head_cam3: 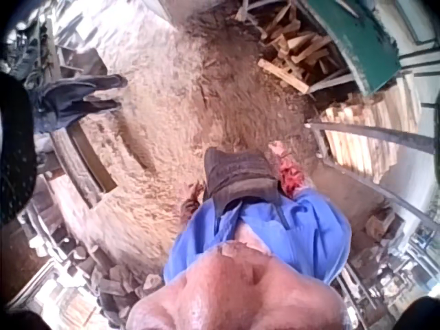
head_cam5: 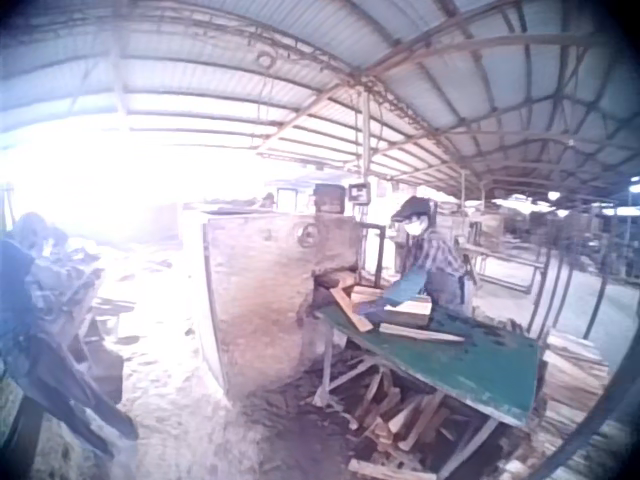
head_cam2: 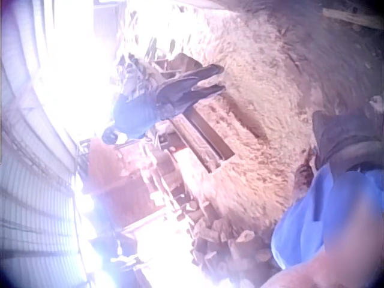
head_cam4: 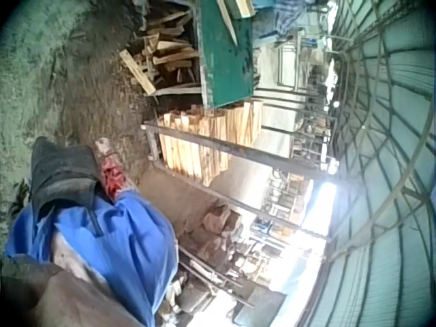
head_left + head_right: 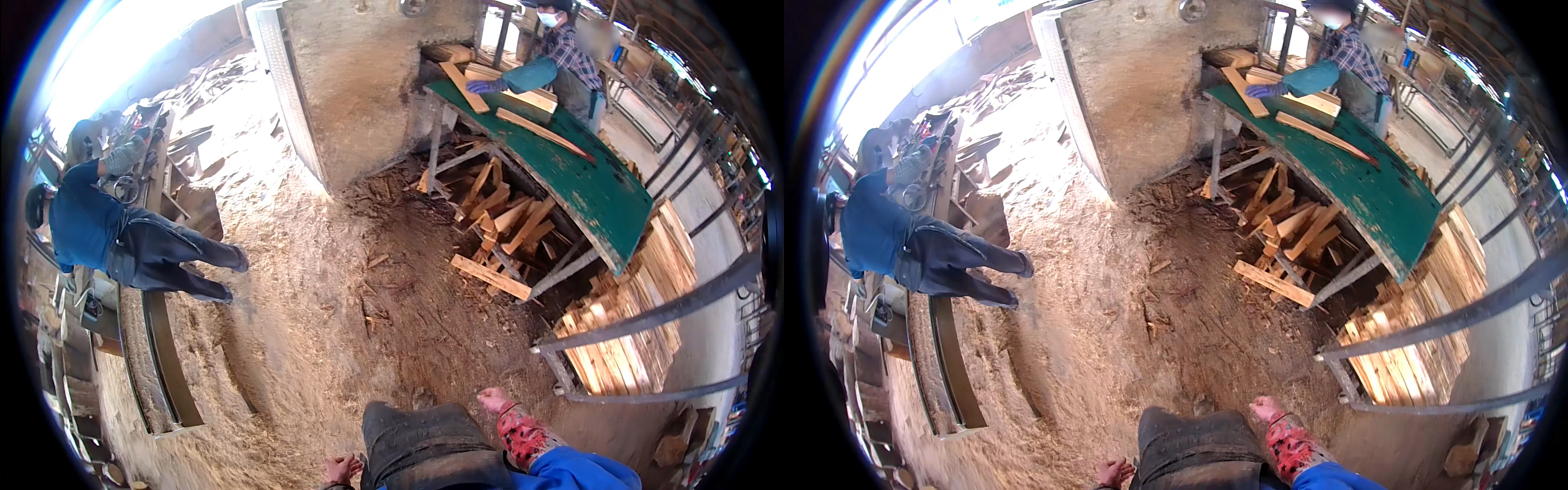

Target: The person picks up cut wooden planks from a table saw area and stacks them in a pile. The person repeatedly lifts planks and places them onto a growing stack of lumber.

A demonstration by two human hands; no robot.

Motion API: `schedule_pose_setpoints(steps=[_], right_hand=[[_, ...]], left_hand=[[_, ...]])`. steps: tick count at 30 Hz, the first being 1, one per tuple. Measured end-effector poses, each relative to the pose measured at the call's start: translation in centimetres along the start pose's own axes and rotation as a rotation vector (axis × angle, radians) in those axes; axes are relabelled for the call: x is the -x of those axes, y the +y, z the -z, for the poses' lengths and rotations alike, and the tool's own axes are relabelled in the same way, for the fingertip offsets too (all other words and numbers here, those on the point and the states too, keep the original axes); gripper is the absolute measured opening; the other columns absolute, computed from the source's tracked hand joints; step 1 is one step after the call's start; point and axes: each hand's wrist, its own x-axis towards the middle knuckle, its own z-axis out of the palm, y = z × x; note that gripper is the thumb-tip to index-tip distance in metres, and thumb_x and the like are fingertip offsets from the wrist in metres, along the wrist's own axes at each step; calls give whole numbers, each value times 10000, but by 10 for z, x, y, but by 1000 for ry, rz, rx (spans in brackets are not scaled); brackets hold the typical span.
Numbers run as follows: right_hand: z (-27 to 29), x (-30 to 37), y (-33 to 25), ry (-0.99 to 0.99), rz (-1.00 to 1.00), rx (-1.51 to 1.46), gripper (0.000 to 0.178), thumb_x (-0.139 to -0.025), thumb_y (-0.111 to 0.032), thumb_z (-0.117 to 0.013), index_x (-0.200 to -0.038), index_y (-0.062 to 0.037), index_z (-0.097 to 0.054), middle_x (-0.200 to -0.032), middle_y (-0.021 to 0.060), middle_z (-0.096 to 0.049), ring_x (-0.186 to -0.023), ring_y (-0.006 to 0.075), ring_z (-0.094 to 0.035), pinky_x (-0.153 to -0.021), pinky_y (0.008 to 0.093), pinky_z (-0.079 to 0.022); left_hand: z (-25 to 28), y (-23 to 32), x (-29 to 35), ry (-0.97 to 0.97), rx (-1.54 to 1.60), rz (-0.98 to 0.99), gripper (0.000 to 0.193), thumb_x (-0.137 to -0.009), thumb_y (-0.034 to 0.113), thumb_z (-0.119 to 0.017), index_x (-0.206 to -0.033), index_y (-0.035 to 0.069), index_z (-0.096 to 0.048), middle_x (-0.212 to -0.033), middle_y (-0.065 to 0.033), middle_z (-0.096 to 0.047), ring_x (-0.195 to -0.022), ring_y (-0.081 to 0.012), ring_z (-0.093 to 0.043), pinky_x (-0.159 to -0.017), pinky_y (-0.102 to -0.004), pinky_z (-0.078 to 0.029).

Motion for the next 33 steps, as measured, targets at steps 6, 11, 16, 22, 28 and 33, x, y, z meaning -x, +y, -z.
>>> schedule_pose_setpoints(steps=[6,11,16,22,28,33], right_hand=[[40,-92,-80,6,80,-216,321,-862,-304,-656,-1078,-68,-682,-872,62,-702,-698,141,-650,-645,306,-525],[59,-120,-141,-14,46,-257,251,-893,-166,-653,-1096,-26,-605,-764,15,-625,-593,103,-562,-512,269,-475],[76,-116,-192,31,-108,-482,191,-893,-155,-641,-1049,-48,-613,-708,31,-618,-519,112,-539,-416,277,-421],[93,-124,-263,162,-151,-615,193,-894,-137,-639,-1065,-52,-609,-695,27,-618,-500,95,-536,-408,270,-416],[153,-190,-303,232,7,-580,193,-907,-147,-628,-1056,-24,-618,-768,4,-636,-615,92,-584,-521,237,-478],[239,-231,-394,462,193,-188,301,-890,-171,-659,-1128,9,-623,-823,47,-677,-799,142,-646,-711,268,-520]], left_hand=[[-30,61,-27,-49,-563,89,488,-869,428,-657,-1136,26,-582,-940,-102,-669,-770,-238,-648,-674,-398,-531],[-95,185,-36,101,-15,271,243,-848,150,-694,-872,-67,-588,-744,-137,-649,-650,-246,-683,-561,-370,-585],[-108,290,-153,-88,74,14,238,-843,214,-712,-828,-8,-628,-717,-83,-648,-595,-186,-635,-496,-301,-509],[-165,494,-200,-100,37,-278,275,-845,132,-682,-918,-108,-571,-772,-161,-658,-653,-243,-677,-549,-349,-579],[-271,610,-190,-282,55,-351,276,-885,149,-657,-989,-93,-576,-875,-181,-669,-755,-253,-689,-640,-342,-587],[-335,616,-209,-341,21,-244,305,-900,157,-636,-1038,-104,-559,-923,-190,-669,-797,-283,-692,-667,-364,-586]])
